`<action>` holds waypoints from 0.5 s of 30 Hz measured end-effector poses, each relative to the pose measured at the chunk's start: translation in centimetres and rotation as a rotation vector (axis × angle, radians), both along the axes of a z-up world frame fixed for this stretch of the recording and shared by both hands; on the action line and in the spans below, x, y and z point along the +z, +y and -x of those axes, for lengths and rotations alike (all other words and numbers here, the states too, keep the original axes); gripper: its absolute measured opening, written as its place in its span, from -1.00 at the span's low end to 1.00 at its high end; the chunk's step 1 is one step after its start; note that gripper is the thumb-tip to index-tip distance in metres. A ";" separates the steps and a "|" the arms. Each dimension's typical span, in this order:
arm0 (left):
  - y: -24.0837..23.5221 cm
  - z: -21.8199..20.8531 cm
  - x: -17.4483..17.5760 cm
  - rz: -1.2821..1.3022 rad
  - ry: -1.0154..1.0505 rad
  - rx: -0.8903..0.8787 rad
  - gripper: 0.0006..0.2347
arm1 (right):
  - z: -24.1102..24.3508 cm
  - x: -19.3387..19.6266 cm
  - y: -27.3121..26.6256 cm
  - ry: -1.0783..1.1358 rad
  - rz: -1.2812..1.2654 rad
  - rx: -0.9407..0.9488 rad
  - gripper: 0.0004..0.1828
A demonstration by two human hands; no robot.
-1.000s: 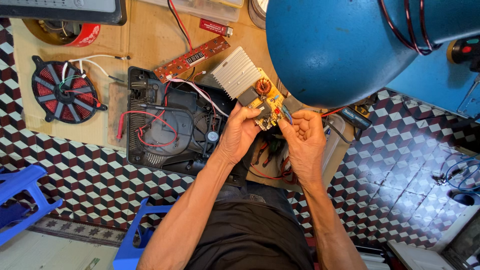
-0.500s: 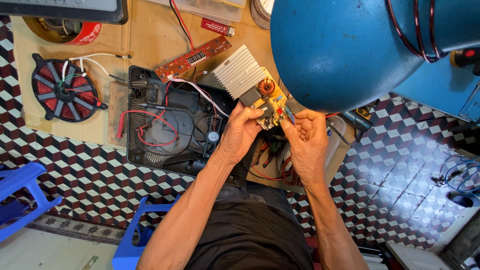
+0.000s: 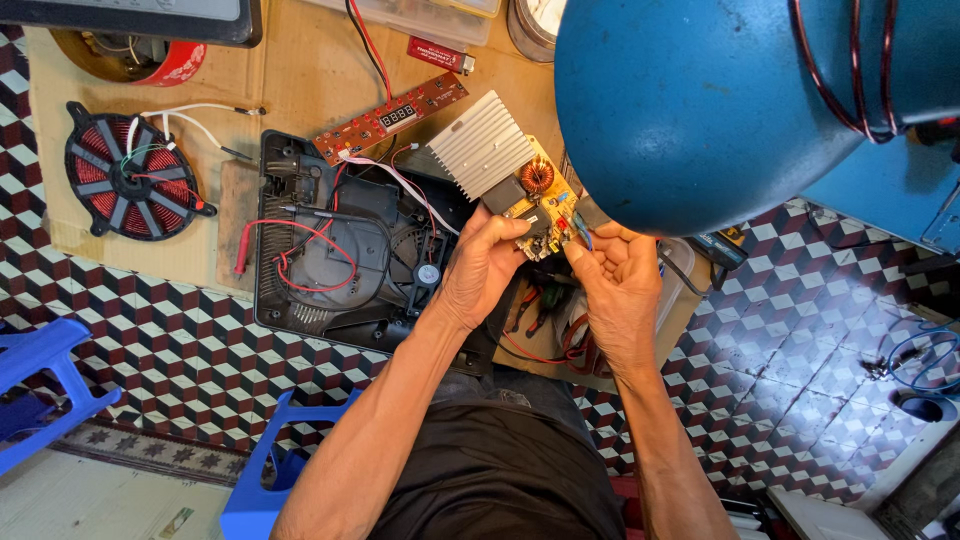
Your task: The person holds a circuit board with a heatsink, rotates it to inspect both sides, and uses a soldering iron to touch several points on the board. The person then uses a pair of pliers to adjust a component on the board.
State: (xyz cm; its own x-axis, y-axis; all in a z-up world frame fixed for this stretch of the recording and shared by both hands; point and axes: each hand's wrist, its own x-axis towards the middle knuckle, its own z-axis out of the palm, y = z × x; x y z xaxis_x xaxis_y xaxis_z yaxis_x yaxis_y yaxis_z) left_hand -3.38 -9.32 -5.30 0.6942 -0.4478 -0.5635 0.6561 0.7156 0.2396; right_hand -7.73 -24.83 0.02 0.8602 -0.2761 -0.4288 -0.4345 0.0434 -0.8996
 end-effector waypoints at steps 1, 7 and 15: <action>0.0 0.0 0.0 -0.002 -0.001 0.002 -0.60 | 0.0 0.0 0.0 -0.001 -0.017 -0.008 -0.69; -0.1 -0.1 -0.1 -0.004 0.009 0.018 -0.59 | 0.1 -0.1 -0.2 0.007 -0.083 -0.042 -0.63; -0.3 -0.1 -0.1 0.020 0.046 0.014 -0.60 | -0.4 0.0 -0.4 0.083 -0.113 -0.092 -0.58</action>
State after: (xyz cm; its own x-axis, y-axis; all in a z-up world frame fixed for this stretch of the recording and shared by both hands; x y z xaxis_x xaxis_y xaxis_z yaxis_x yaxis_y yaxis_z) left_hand -3.31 -9.67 -5.41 0.6739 -0.4499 -0.5860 0.6561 0.7291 0.1949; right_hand -7.32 -25.19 0.04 0.7939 -0.2981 -0.5300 -0.4965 0.1856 -0.8480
